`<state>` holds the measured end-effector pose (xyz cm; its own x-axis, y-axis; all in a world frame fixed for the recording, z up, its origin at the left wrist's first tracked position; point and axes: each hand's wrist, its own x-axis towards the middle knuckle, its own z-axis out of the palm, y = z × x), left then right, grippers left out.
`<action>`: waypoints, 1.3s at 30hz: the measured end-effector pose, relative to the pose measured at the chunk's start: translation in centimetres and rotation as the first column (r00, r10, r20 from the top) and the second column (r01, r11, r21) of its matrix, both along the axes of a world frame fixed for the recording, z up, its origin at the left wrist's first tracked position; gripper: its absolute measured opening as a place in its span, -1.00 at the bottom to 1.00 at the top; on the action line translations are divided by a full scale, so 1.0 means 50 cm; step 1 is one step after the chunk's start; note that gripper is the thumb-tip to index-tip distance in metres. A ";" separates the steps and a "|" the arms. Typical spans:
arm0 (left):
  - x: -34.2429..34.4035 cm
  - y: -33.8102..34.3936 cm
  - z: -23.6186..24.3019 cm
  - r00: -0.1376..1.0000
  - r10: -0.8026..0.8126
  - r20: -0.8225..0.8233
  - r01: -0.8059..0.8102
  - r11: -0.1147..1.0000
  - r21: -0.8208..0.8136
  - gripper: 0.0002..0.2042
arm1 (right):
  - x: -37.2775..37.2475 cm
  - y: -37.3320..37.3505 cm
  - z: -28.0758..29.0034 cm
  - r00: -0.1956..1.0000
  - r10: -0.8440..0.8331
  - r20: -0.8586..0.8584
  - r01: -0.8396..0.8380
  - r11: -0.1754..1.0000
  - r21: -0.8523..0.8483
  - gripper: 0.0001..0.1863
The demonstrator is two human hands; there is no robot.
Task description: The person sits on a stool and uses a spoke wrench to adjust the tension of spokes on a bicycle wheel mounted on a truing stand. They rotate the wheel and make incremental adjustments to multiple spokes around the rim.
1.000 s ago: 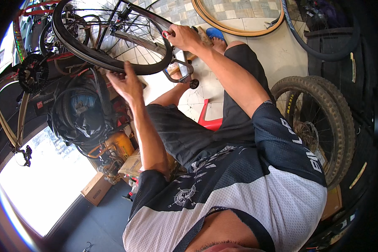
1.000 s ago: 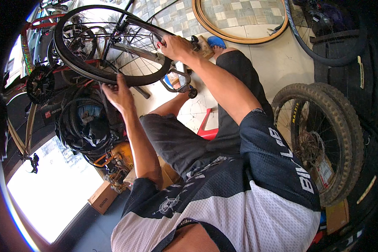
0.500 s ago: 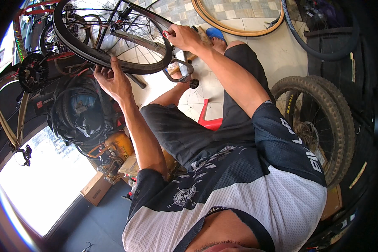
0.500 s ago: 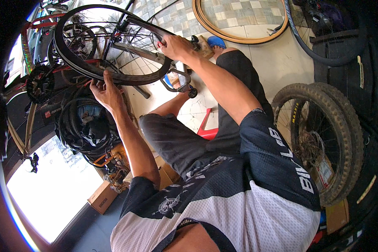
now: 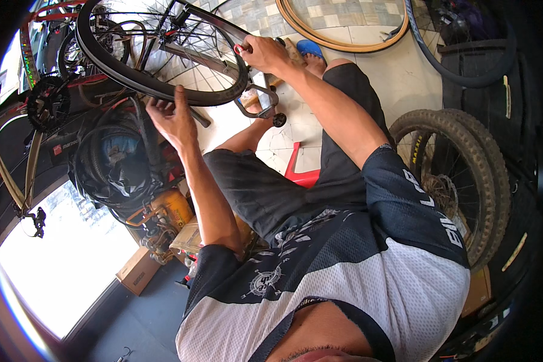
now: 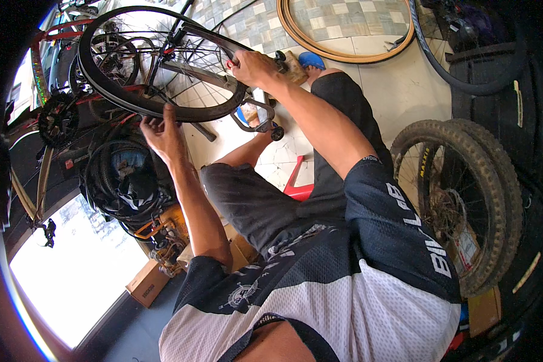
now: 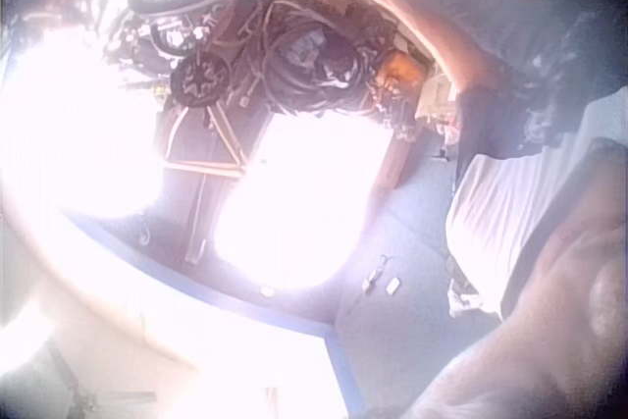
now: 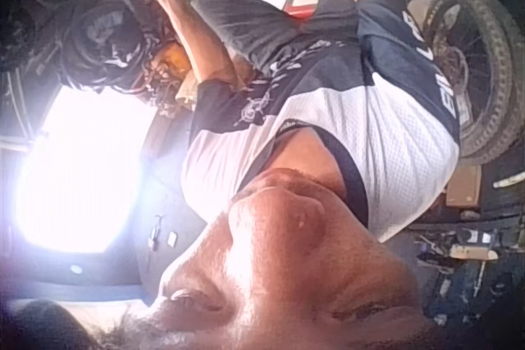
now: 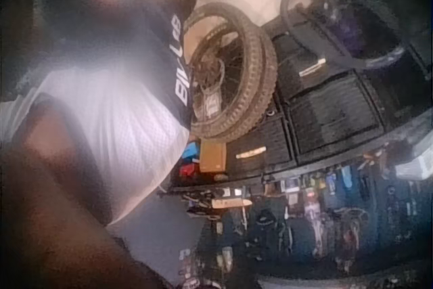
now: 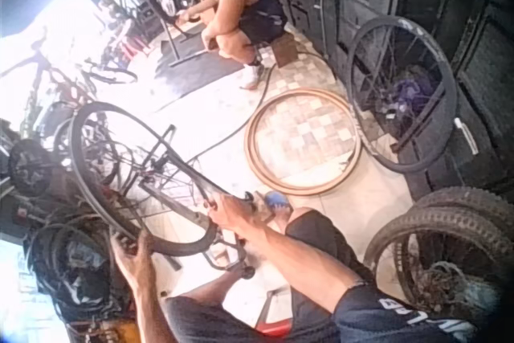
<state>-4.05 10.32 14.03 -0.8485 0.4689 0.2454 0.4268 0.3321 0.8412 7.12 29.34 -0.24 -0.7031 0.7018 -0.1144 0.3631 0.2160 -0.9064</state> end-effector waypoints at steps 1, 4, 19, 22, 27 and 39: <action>-0.001 0.010 0.017 1.000 0.003 -0.013 -0.003 0.999 0.042 -0.44 | 0.000 0.001 -0.004 1.000 -0.007 0.008 0.007 1.000 0.003 -0.61; 0.000 0.012 0.024 0.999 0.012 -0.040 -0.011 1.000 0.015 -0.46 | 0.000 -0.001 -0.006 1.000 -0.015 0.005 0.015 1.000 0.010 -0.60; -0.006 0.017 0.042 0.999 -0.011 -0.035 0.012 0.999 0.036 -0.39 | 0.007 0.004 0.004 1.000 -0.004 0.024 0.004 1.000 -0.022 -0.60; -0.016 0.011 0.040 1.000 -0.009 -0.006 0.009 0.999 0.035 -0.40 | 0.002 0.003 0.000 1.000 -0.005 -0.002 0.005 1.000 -0.016 -0.60; 0.041 -0.010 -0.026 0.991 -0.107 0.078 0.112 0.991 -0.069 -0.54 | -0.004 0.001 -0.007 1.000 -0.017 0.009 0.017 1.000 0.001 -0.61; -0.002 0.013 0.053 0.999 -0.023 -0.039 0.025 0.998 0.055 -0.43 | 0.002 0.001 -0.002 1.000 -0.009 -0.008 0.009 1.000 -0.009 -0.64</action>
